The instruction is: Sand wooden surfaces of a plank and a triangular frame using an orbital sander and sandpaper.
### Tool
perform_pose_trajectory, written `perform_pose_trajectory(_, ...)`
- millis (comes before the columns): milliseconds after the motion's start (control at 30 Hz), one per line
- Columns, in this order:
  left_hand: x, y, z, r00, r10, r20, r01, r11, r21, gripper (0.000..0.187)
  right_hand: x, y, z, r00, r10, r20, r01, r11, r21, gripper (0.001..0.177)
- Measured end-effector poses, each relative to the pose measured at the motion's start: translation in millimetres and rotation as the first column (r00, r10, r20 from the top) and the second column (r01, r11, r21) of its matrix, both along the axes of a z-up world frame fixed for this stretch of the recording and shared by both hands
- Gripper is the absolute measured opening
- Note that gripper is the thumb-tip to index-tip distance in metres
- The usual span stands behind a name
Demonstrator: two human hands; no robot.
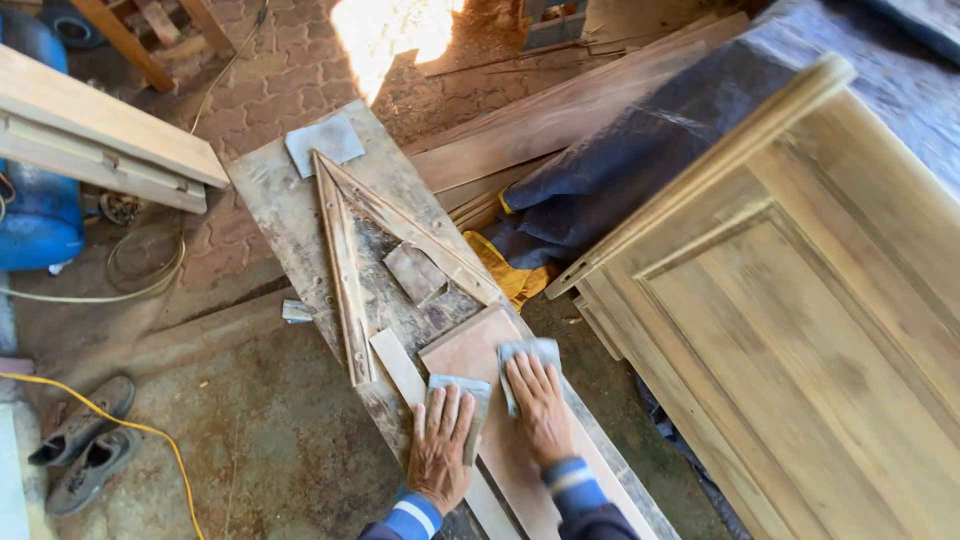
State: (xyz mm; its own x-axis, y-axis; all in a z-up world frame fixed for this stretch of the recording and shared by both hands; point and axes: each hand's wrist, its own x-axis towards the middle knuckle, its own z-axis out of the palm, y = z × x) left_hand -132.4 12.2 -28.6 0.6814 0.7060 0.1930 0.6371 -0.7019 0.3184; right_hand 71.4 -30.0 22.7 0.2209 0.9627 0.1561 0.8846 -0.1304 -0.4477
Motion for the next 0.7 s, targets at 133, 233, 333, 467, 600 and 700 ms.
perform_pose_trajectory(133,-5.9,0.0,4.2,0.997,-0.052,-0.049,0.046,0.993,-0.108,0.071,4.4,68.4,-8.7,0.997,0.079,0.020,-0.080,0.996,0.035,0.067)
perform_pose_trajectory(233,-2.4,1.9,9.7,0.998,-0.030,0.064,0.035,0.996,-0.077,0.069,3.9,36.5,17.9,0.991,0.132,0.000,-0.132,0.991,0.012,0.066)
perform_pose_trajectory(333,-7.6,2.2,11.6,0.996,-0.079,-0.032,0.069,0.968,-0.241,0.079,2.4,-107.0,-33.2,0.995,0.080,0.052,-0.071,0.985,-0.157,0.066)
perform_pose_trajectory(467,-7.0,-1.2,10.2,0.999,-0.023,0.033,0.028,0.985,-0.170,0.074,7.9,-140.7,-59.2,0.982,0.117,0.151,-0.107,0.992,-0.074,0.056)
perform_pose_trajectory(600,-8.6,-2.0,9.6,0.998,-0.053,-0.036,0.039,0.949,-0.313,0.083,0.5,-16.0,-12.1,0.989,0.116,0.095,-0.113,0.993,-0.040,0.053)
perform_pose_trajectory(700,-11.7,-6.0,1.1,0.998,0.004,0.061,0.009,0.978,-0.209,0.078,0.4,68.3,4.0,0.981,0.182,0.062,-0.183,0.983,0.002,0.054)
